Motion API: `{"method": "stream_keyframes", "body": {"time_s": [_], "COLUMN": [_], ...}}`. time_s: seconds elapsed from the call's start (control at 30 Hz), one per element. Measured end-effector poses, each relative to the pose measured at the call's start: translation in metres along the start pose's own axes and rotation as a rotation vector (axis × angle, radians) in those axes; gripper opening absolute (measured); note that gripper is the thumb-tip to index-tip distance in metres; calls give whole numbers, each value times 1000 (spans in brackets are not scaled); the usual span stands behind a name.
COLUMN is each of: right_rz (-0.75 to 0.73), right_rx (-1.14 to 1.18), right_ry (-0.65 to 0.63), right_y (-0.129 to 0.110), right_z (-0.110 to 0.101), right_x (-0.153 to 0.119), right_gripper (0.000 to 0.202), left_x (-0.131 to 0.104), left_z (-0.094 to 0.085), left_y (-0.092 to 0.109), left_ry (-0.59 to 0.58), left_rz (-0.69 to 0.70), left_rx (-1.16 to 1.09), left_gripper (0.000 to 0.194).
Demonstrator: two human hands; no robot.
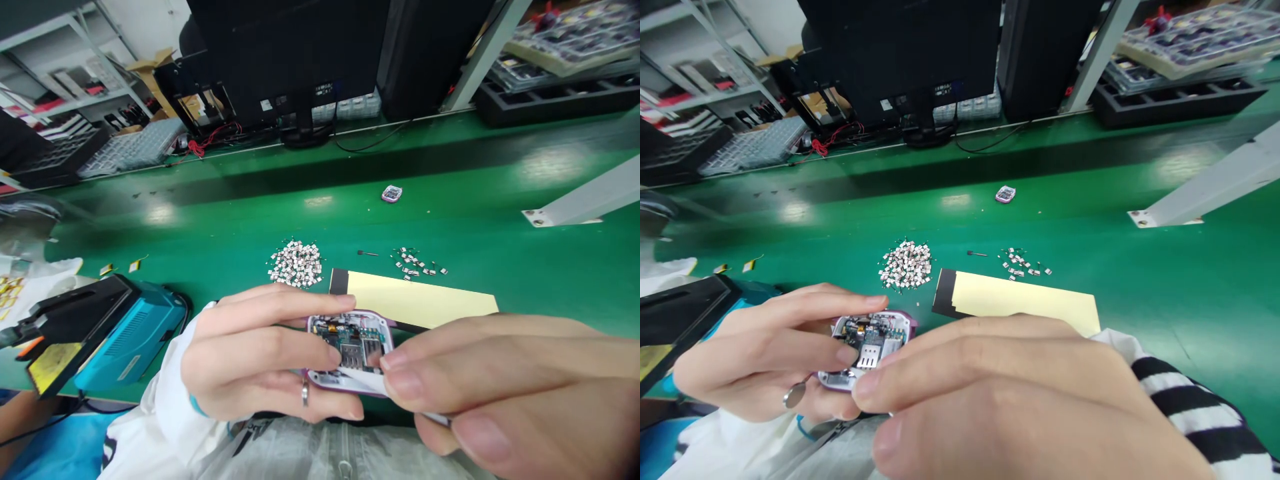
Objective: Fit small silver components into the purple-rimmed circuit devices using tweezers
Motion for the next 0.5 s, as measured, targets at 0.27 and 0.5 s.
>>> {"method": "stream_keyframes", "body": {"time_s": [0.27,0.5], "right_rz": [198,237], "right_rx": [-41,-49], "right_ry": [53,57], "right_y": [-17,-17], "right_z": [8,7], "right_x": [23,22], "right_gripper": [29,25], "left_x": [-4,-7], "left_z": [3,5], "left_y": [-1,-4], "left_ry": [94,123], "left_rz": [-55,-89], "left_rx": [-93,-156], "left_gripper": [21,22]}}
Point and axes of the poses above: each hand's wrist, its own x-axis towards the middle knuckle, its own z-axis out of the palm, y = z × x, the point moved 7 cm from there along x, towards the middle knuckle, and after that the axes turned 8 degrees about x, right-handed, at the moved point
